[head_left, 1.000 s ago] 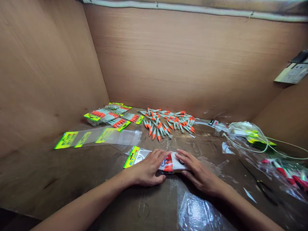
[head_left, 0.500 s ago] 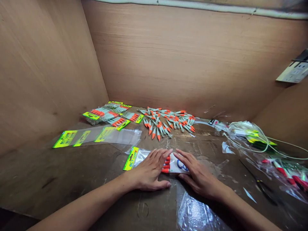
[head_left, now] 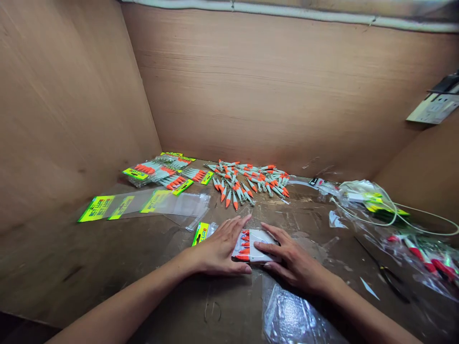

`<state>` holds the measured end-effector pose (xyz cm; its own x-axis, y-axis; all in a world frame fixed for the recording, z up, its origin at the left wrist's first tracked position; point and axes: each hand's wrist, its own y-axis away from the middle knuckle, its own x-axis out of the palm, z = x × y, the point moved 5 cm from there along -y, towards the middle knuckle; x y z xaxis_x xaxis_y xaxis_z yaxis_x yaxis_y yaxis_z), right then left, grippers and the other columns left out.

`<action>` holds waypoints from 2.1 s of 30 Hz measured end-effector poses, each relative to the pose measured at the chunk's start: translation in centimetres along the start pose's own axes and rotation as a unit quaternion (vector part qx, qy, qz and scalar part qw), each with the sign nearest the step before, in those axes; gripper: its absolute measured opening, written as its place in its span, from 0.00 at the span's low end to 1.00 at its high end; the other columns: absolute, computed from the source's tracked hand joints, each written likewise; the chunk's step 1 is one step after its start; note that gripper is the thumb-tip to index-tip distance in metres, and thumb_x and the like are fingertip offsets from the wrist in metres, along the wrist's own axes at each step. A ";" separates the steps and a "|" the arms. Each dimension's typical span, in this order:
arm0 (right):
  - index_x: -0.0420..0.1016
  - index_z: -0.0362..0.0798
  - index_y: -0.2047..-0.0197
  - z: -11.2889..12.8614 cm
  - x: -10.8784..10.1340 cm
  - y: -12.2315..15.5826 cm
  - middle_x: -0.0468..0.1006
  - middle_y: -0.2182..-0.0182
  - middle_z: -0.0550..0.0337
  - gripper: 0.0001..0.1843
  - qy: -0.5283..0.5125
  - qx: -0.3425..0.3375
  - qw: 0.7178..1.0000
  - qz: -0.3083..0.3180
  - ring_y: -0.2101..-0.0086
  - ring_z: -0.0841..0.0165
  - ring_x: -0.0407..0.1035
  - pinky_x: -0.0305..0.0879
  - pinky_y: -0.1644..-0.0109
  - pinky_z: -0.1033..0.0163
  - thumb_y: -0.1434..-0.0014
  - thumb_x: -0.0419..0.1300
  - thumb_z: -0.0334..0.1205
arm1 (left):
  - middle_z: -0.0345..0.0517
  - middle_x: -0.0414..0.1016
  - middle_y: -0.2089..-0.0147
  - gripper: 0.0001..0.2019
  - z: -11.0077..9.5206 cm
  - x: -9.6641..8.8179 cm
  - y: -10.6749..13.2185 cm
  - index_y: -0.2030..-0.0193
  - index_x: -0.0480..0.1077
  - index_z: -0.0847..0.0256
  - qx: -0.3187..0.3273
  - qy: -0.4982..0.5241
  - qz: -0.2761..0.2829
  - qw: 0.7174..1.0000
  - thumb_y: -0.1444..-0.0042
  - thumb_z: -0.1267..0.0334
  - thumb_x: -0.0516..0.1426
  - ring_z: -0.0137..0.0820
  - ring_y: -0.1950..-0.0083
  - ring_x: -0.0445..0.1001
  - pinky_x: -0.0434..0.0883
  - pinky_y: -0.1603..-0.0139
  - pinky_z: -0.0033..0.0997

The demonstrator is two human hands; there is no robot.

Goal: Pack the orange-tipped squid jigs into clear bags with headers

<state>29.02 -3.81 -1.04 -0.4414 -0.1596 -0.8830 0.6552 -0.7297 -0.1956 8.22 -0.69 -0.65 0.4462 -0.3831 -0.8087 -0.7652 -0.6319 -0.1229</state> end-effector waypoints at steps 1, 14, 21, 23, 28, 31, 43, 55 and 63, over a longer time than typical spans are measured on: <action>0.65 0.61 0.34 -0.2 0.0 0.1 0.49 0.28 0.52 0.25 -0.007 -0.001 1.000 -0.004 0.32 0.52 0.49 0.56 0.34 0.41 0.34 0.58 0.45 | 0.59 0.41 0.24 0.57 0.2 0.0 0.0 0.25 0.31 0.53 0.002 -0.009 -0.003 1.000 0.49 0.42 0.64 0.51 0.25 0.45 0.51 0.29 0.56; 0.70 0.60 0.39 4.6 -5.4 -2.6 0.60 0.34 0.54 0.28 0.008 -0.069 0.997 -0.034 0.39 0.53 0.60 0.61 0.37 0.44 0.42 0.67 0.46 | 0.53 0.67 0.39 0.44 -2.9 0.2 -3.9 0.37 0.62 0.54 0.025 0.034 -0.069 0.997 0.62 0.48 0.71 0.50 0.40 0.67 0.67 0.40 0.52; 0.48 0.61 0.28 9.3 -16.1 -4.1 0.52 0.30 0.54 0.37 0.057 -0.081 0.967 -0.235 0.33 0.52 0.50 0.56 0.33 0.41 0.35 0.59 0.49 | 0.51 0.71 0.48 0.34 -6.0 -9.0 -4.2 0.39 0.60 0.59 0.002 0.129 -0.179 0.975 0.46 0.44 0.61 0.40 0.54 0.72 0.72 0.54 0.41; 0.50 0.61 0.29 9.4 -18.1 -3.6 0.55 0.31 0.55 0.34 0.051 -0.074 0.951 -0.296 0.35 0.53 0.54 0.58 0.33 0.42 0.34 0.57 0.48 | 0.53 0.69 0.45 0.31 -5.9 -11.0 -3.6 0.44 0.65 0.59 0.021 0.127 -0.230 0.965 0.45 0.38 0.57 0.45 0.47 0.69 0.69 0.48 0.44; 0.54 0.59 0.30 7.5 -19.2 -2.6 0.59 0.34 0.51 0.32 0.035 -0.060 0.940 -0.335 0.44 0.54 0.67 0.66 0.40 0.44 0.35 0.59 0.48 | 0.54 0.64 0.40 0.32 -3.3 -10.5 -2.8 0.52 0.68 0.59 0.016 0.170 -0.294 0.940 0.46 0.31 0.53 0.49 0.42 0.66 0.65 0.42 0.47; 0.55 0.58 0.31 6.8 -19.7 -2.1 0.61 0.34 0.50 0.32 0.035 -0.058 0.938 -0.339 0.47 0.56 0.70 0.68 0.42 0.45 0.35 0.60 0.48 | 0.54 0.66 0.41 0.31 -2.8 -10.5 -2.3 0.50 0.68 0.58 0.042 0.198 -0.337 0.920 0.46 0.32 0.54 0.47 0.43 0.67 0.64 0.41 0.46; 0.61 0.57 0.33 6.4 -21.2 -1.1 0.64 0.36 0.50 0.29 0.050 -0.061 0.935 -0.345 0.49 0.58 0.72 0.69 0.43 0.48 0.35 0.60 0.45 | 0.51 0.74 0.54 0.26 -3.1 -12.9 -2.6 0.50 0.72 0.55 0.076 0.129 -0.402 0.903 0.45 0.37 0.56 0.49 0.44 0.69 0.59 0.36 0.50; 0.62 0.56 0.34 5.8 -20.5 -1.7 0.66 0.37 0.51 0.28 0.061 -0.058 0.947 -0.311 0.48 0.58 0.71 0.69 0.42 0.48 0.35 0.60 0.40 | 0.53 0.74 0.51 0.26 -2.6 -12.6 -3.7 0.47 0.68 0.59 0.130 0.230 -0.400 0.877 0.44 0.42 0.57 0.48 0.43 0.70 0.60 0.37 0.53; 0.65 0.56 0.36 5.2 -20.0 -2.2 0.67 0.38 0.53 0.26 0.076 -0.054 0.954 -0.285 0.41 0.56 0.65 0.66 0.39 0.47 0.36 0.60 0.38 | 0.53 0.76 0.51 0.26 -3.2 -14.2 -2.8 0.46 0.68 0.56 0.113 0.143 -0.395 0.901 0.47 0.43 0.61 0.50 0.45 0.72 0.64 0.40 0.56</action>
<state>33.24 -2.46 19.30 -0.6564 0.3474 -0.6697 0.3977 -0.5949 -0.6985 5.53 4.39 13.04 0.9690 -0.0531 -0.2413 -0.2181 -0.6425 -0.7346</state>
